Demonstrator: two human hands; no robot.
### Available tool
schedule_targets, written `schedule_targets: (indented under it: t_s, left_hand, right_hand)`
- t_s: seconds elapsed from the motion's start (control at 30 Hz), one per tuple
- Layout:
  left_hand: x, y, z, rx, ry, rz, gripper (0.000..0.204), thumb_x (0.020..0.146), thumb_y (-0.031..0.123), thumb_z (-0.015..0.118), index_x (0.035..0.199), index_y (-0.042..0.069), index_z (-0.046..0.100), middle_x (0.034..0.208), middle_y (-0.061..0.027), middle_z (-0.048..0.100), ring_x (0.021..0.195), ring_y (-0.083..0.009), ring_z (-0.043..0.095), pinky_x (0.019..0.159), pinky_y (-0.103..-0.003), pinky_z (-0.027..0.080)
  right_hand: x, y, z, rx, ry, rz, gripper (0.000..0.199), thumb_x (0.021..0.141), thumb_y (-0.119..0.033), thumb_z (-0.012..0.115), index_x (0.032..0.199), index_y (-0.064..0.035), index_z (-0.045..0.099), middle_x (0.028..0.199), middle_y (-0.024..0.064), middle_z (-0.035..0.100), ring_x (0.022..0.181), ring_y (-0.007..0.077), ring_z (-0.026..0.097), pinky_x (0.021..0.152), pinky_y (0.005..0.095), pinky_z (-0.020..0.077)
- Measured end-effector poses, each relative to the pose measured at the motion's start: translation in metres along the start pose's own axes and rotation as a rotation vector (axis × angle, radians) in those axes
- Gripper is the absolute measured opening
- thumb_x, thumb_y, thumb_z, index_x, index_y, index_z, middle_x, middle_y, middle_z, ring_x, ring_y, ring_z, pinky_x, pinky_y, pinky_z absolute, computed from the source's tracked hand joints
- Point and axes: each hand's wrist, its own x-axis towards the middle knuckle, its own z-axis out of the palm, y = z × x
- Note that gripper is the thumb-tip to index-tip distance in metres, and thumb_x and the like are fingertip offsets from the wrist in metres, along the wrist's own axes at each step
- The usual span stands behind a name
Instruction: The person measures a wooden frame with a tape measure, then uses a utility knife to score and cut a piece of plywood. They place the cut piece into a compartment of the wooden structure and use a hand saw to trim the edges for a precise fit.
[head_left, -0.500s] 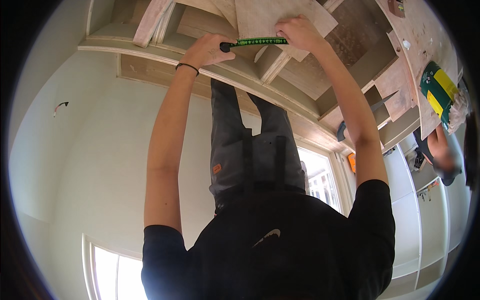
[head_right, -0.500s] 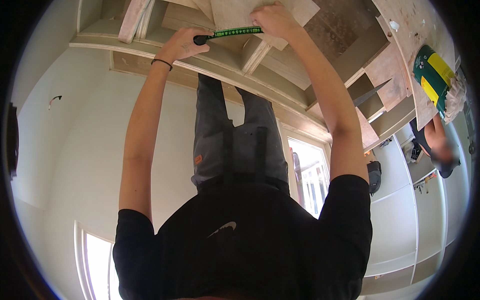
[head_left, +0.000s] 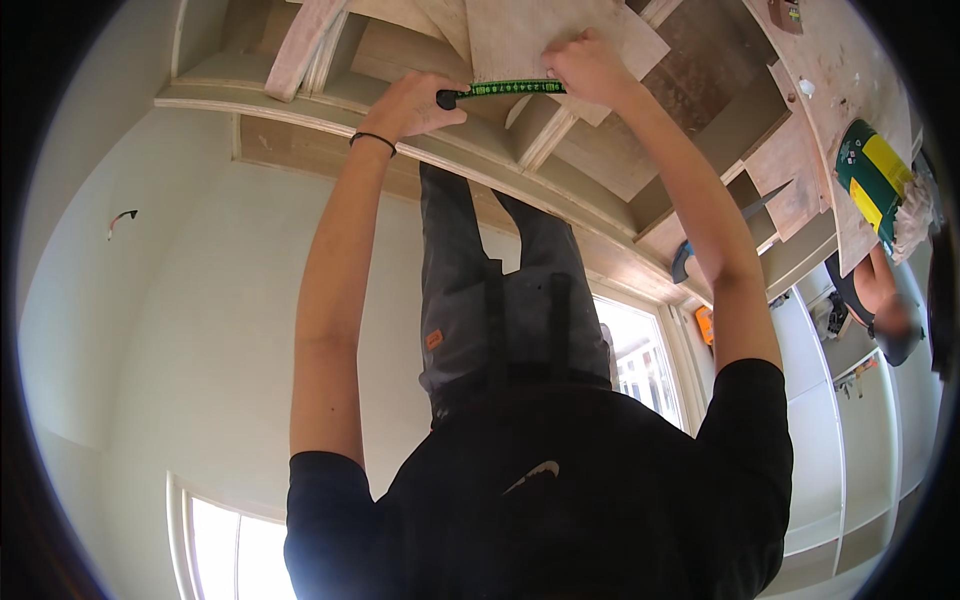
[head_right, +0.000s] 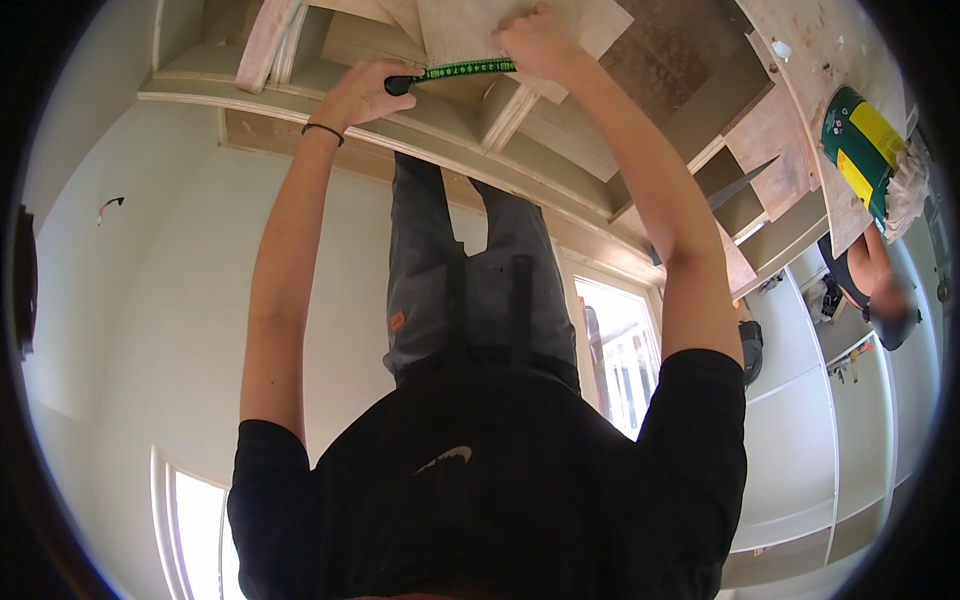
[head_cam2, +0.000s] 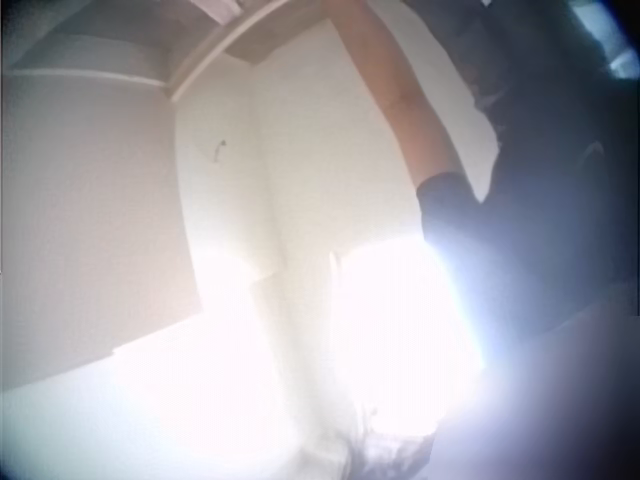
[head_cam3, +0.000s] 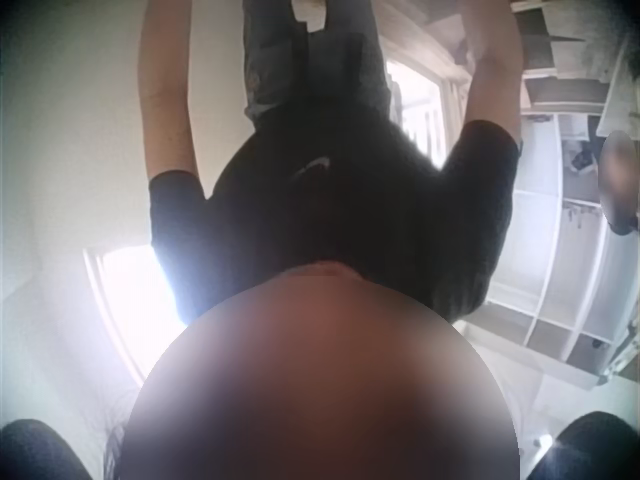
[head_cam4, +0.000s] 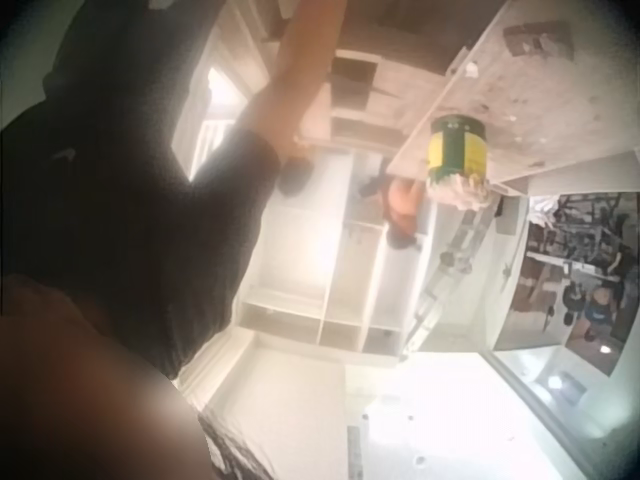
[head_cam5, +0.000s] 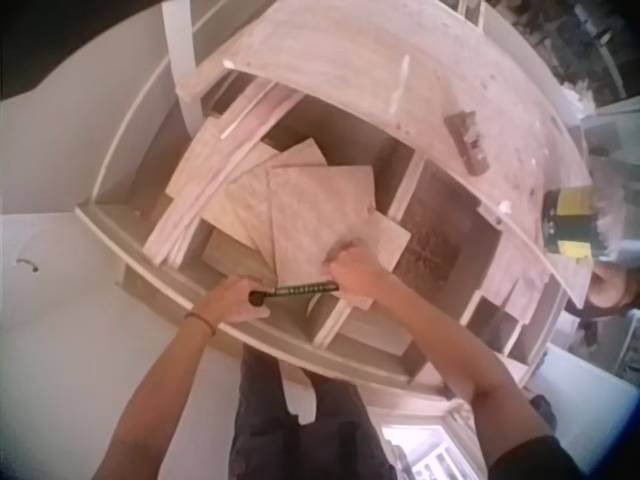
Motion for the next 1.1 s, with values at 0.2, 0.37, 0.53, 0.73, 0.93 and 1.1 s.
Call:
schedule_targets:
  t_s: [0.2,0.37,0.53,0.73,0.93,1.1]
  left_hand:
    - [-0.002,0.003,0.000,0.001,0.026,0.000,0.050,0.071,0.034,0.073,0.118,0.017,0.072,0.112,-0.0141,0.070,0.101,-0.0355,0.064,0.093,-0.041,0.052]
    - [-0.002,-0.003,0.005,0.009,0.053,0.085,0.048,0.072,0.034,0.071,0.117,0.015,0.072,0.110,-0.0128,0.069,0.100,-0.0359,0.064,0.092,-0.042,0.052]
    - [-0.005,-0.002,0.007,0.158,0.060,0.158,0.049,0.071,0.028,0.069,0.118,0.013,0.071,0.115,-0.0115,0.068,0.102,-0.0351,0.064,0.093,-0.043,0.052]
    - [-0.011,0.009,0.006,0.250,0.059,0.151,0.053,0.070,0.029,0.069,0.121,0.014,0.070,0.120,-0.0117,0.067,0.106,-0.0361,0.063,0.094,-0.043,0.050]
    - [-0.015,0.009,0.015,0.288,0.053,0.097,0.055,0.071,0.031,0.069,0.124,0.018,0.069,0.126,-0.0117,0.064,0.111,-0.0344,0.061,0.097,-0.044,0.047]
    - [-0.026,0.011,0.032,0.285,0.065,0.059,0.056,0.072,0.034,0.071,0.127,0.020,0.067,0.132,-0.0103,0.061,0.116,-0.0333,0.059,0.099,-0.047,0.045]
  right_hand:
    - [-0.001,0.002,0.008,0.065,0.097,-0.030,0.006,0.090,-0.016,0.063,0.088,-0.0110,0.066,0.090,0.0062,0.069,0.081,0.0276,0.066,0.089,0.0425,0.0424]
    - [0.000,0.003,0.008,0.115,0.083,-0.007,0.005,0.089,-0.015,0.063,0.087,-0.0109,0.066,0.090,0.0060,0.069,0.082,0.0281,0.066,0.088,0.0433,0.0425]
    - [0.003,0.004,0.008,0.113,0.006,0.025,0.003,0.082,-0.010,0.065,0.084,-0.0112,0.066,0.087,0.0055,0.070,0.082,0.0276,0.066,0.084,0.0425,0.0421]
    - [0.004,0.004,0.009,0.166,0.055,0.035,0.007,0.076,-0.007,0.065,0.081,-0.0118,0.065,0.083,0.0061,0.070,0.081,0.0271,0.066,0.083,0.0428,0.0420]
    - [0.006,0.002,0.007,0.151,0.065,0.087,0.008,0.074,-0.008,0.065,0.079,-0.0137,0.067,0.081,0.0069,0.071,0.083,0.0274,0.066,0.085,0.0425,0.0414]
    - [0.006,-0.002,0.007,0.127,0.000,0.108,0.008,0.080,-0.017,0.068,0.086,-0.0151,0.072,0.086,0.0091,0.072,0.091,0.0283,0.067,0.091,0.0468,0.0405]
